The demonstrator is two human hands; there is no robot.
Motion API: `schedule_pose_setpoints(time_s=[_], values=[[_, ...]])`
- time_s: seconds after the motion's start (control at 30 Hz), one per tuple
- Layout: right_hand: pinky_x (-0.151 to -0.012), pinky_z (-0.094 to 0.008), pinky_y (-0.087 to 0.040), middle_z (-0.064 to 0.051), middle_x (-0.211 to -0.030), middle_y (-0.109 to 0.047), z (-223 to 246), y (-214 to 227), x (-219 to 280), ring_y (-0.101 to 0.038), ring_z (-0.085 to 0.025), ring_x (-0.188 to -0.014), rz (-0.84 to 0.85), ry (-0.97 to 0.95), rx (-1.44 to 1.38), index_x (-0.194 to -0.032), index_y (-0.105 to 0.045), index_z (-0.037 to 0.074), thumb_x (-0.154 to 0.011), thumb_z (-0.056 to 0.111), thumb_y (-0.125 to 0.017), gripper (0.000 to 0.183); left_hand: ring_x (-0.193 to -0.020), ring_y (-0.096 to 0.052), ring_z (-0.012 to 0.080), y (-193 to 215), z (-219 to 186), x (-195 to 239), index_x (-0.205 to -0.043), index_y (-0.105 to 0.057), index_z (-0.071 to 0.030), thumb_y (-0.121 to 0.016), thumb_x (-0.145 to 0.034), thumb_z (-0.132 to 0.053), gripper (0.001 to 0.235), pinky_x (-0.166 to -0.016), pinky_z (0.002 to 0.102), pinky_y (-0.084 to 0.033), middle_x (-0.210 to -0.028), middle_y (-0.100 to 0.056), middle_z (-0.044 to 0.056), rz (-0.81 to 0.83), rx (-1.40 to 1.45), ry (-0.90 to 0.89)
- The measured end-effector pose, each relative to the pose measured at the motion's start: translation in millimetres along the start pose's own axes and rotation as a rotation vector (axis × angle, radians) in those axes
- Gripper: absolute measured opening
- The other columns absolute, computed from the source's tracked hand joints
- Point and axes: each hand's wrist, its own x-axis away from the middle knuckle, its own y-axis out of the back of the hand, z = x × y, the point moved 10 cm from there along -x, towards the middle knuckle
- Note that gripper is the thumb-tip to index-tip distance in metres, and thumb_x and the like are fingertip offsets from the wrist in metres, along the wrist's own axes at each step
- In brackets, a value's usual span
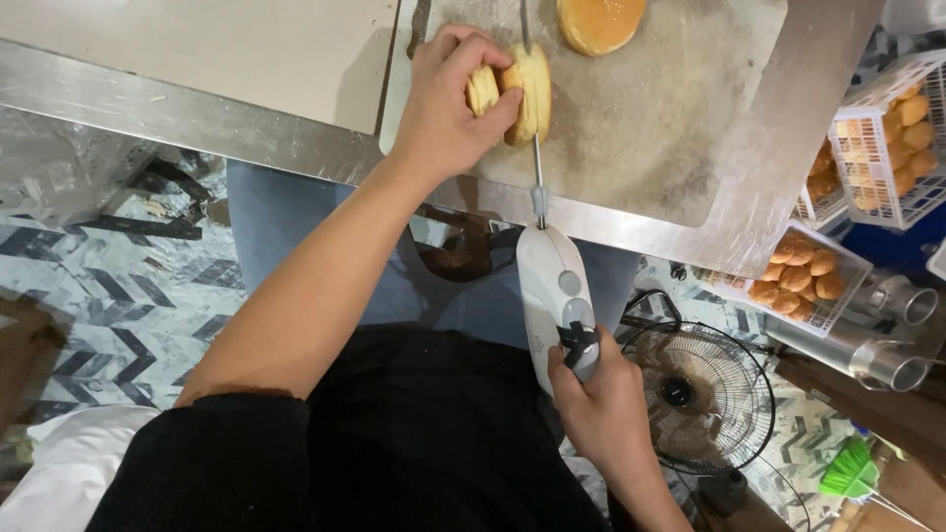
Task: Slicing burger buns in half using an electric knife on a cutting board in a kitchen setting.
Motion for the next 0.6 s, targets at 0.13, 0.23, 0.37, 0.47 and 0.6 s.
schedule_pose_setpoints(time_s=[0.13,0.23,0.37,0.47,0.6], values=[[-0.053,-0.037,-0.053,-0.013,-0.067,-0.077,6.7,1.0,-1.1,-0.067,-0.023,-0.051,0.004,0.001,-0.019,-0.099,-0.068,0.003,-0.085,0.018,-0.067,0.021,-0.116,-0.041,0.0318,-3.4,9.2,3.9,-0.106,-0.069,-0.013,-0.080,-0.085,-0.014,0.024,-0.103,0.043,-0.038,-0.123,-0.052,0.003,-0.011,-0.075,0.047],[-0.053,-0.037,-0.053,-0.014,-0.067,-0.076,6.2,-0.6,-3.4,-0.067,-0.024,-0.051,0.018,-0.018,-0.014,-0.098,-0.068,0.002,-0.085,0.019,-0.068,0.021,-0.121,-0.037,0.0345,-3.8,12.1,7.1,-0.106,-0.070,-0.014,-0.082,-0.086,-0.015,0.023,-0.108,0.045,-0.034,-0.132,-0.045,0.007,-0.031,-0.096,0.050],[-0.054,-0.039,-0.053,-0.015,-0.068,-0.075,5.3,-3.9,-8.1,-0.066,-0.024,-0.053,0.059,-0.071,0.031,-0.101,-0.067,0.001,-0.088,0.023,-0.067,0.025,-0.125,-0.035,0.0361,-3.1,12.4,9.0,-0.106,-0.072,-0.013,-0.084,-0.086,-0.016,0.023,-0.110,0.046,-0.033,-0.138,-0.041,0.009,-0.055,-0.121,0.034],[-0.054,-0.040,-0.053,-0.017,-0.066,-0.074,6.0,-5.3,-12.6,-0.067,-0.026,-0.051,0.041,-0.031,0.038,-0.100,-0.068,0.000,-0.088,0.023,-0.065,0.026,-0.124,-0.034,0.0369,-4.2,13.7,9.2,-0.105,-0.071,-0.014,-0.082,-0.086,-0.017,0.022,-0.109,0.047,-0.033,-0.138,-0.041,0.009,-0.041,-0.128,0.057],[-0.063,-0.042,-0.057,-0.018,-0.077,-0.078,13.1,-6.7,-16.6,-0.074,-0.031,-0.062,0.077,-0.059,0.041,-0.103,-0.067,0.002,-0.087,0.023,-0.066,0.027,-0.124,-0.034,0.0369,-6.3,15.3,10.6,-0.108,-0.071,-0.015,-0.082,-0.087,-0.017,0.024,-0.110,0.047,-0.032,-0.140,-0.039,0.008,-0.035,-0.119,0.057]])
